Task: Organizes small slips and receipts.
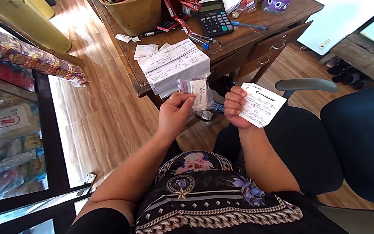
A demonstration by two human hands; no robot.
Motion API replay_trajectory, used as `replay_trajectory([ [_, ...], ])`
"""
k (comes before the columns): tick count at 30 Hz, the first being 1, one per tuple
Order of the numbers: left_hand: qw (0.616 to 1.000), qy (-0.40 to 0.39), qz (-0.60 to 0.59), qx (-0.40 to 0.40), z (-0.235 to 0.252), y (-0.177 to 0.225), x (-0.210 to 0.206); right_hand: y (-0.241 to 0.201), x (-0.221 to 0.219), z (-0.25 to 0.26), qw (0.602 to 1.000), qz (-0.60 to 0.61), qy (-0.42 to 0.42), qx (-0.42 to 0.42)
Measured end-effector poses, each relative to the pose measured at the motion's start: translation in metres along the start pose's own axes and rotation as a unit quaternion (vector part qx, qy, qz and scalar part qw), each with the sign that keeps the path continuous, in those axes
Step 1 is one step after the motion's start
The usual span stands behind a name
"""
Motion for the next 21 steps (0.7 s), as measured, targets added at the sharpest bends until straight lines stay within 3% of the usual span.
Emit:
replay_trajectory([
  [7, 1.000, -0.014, 0.011, -0.001, 0.003, 0.001, -0.002, -0.006, -0.003, 0.000, 0.999, -0.020, 0.023, -0.012],
  [15, 0.996, -0.045, 0.016, -0.075, 0.010, -0.003, 0.000, -0.011, 0.002, 0.006, 0.998, -0.034, 0.049, -0.027],
  [21, 0.994, -0.060, 0.022, -0.094, 0.014, -0.010, -0.002, -0.012, 0.026, 0.006, 0.988, -0.130, 0.071, -0.051],
])
Point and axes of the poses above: each hand's wrist, its own z-axis towards the middle knuckle, its own x-axis out of the back of the hand, y = z × x, the point moved 2 cm from there along z, towards the middle knuckle, and after that the axes turned 3 degrees about -z, right-handed, at the moved point
